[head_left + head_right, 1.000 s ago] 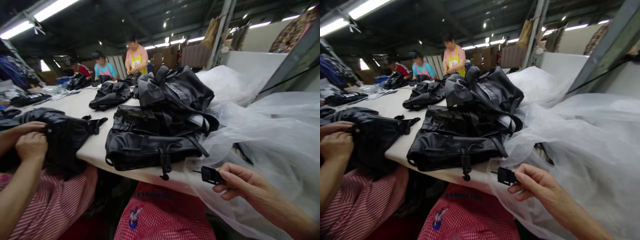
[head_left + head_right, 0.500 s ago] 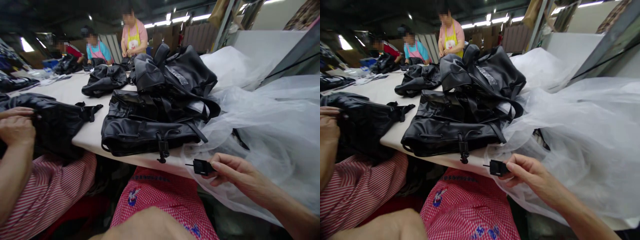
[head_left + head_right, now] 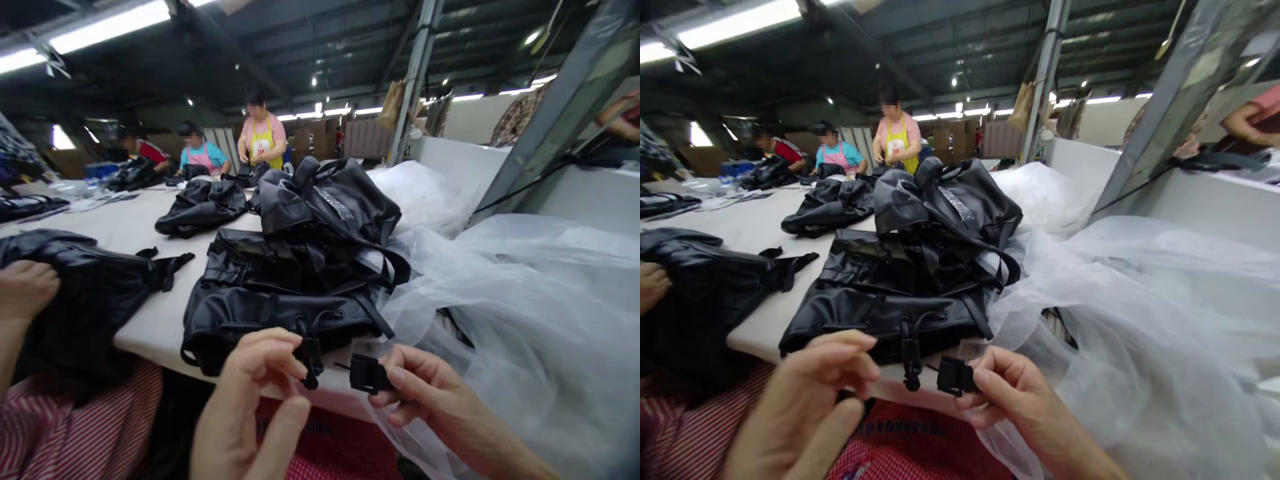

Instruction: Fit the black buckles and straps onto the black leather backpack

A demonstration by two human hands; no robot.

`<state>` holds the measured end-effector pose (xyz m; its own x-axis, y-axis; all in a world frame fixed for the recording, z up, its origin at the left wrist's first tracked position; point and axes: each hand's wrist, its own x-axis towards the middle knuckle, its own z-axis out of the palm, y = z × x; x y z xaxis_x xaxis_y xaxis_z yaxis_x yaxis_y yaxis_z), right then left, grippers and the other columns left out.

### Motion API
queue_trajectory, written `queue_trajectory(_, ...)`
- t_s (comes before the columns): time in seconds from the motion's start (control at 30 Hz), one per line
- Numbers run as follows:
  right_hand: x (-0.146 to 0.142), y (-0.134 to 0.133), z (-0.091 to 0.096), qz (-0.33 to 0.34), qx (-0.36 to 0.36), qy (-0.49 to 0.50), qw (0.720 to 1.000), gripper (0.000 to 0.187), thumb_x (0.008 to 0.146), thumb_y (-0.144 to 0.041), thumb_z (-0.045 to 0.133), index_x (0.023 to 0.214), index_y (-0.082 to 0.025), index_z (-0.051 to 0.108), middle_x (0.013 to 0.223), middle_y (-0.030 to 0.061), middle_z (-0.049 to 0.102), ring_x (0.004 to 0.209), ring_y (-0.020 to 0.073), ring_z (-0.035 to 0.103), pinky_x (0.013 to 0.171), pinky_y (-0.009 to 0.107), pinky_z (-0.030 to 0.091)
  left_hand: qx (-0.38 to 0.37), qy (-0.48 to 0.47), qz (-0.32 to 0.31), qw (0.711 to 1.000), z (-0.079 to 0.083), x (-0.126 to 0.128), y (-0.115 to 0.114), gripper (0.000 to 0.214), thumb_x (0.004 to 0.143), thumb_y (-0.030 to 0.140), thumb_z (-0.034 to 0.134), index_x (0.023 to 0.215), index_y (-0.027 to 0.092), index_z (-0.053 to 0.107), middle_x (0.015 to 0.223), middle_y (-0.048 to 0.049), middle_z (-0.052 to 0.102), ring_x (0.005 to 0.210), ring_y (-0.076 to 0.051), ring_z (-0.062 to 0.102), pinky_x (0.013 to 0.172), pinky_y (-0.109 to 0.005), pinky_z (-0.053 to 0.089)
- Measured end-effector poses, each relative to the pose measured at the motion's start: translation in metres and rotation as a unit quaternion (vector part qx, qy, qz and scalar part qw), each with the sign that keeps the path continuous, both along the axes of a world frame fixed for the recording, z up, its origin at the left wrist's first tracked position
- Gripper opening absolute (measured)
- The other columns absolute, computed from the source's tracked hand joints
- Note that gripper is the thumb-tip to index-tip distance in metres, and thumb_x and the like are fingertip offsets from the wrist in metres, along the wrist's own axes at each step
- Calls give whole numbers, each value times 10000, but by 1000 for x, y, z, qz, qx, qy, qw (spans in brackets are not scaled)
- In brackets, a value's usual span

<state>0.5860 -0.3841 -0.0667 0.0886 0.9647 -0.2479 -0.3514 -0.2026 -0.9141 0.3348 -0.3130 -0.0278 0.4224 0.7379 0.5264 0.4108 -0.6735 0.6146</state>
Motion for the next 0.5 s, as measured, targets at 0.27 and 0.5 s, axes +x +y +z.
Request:
queue_trajectory(0.27,-18,9,-8,18,35,-33,999,393,767,-519,747,766,-168,570,856,20,641,796,166,683,638,232,577,82,2,-92,992,-59,43,7,464,821,218,649,1253,208,479,1237,-143,541,1068,-246,617,819,-346,611)
queue_trajectory(0.5,-23,8,-21,71,116,-127,982,344,811,-513,686,765,-184,597,915,42,642,708,130,612,618,230,556,198,8,-72,978,-58,43,11,230,933,168,481,1155,163,541,1045,-106,690,954,-171,690,818,-233,602)
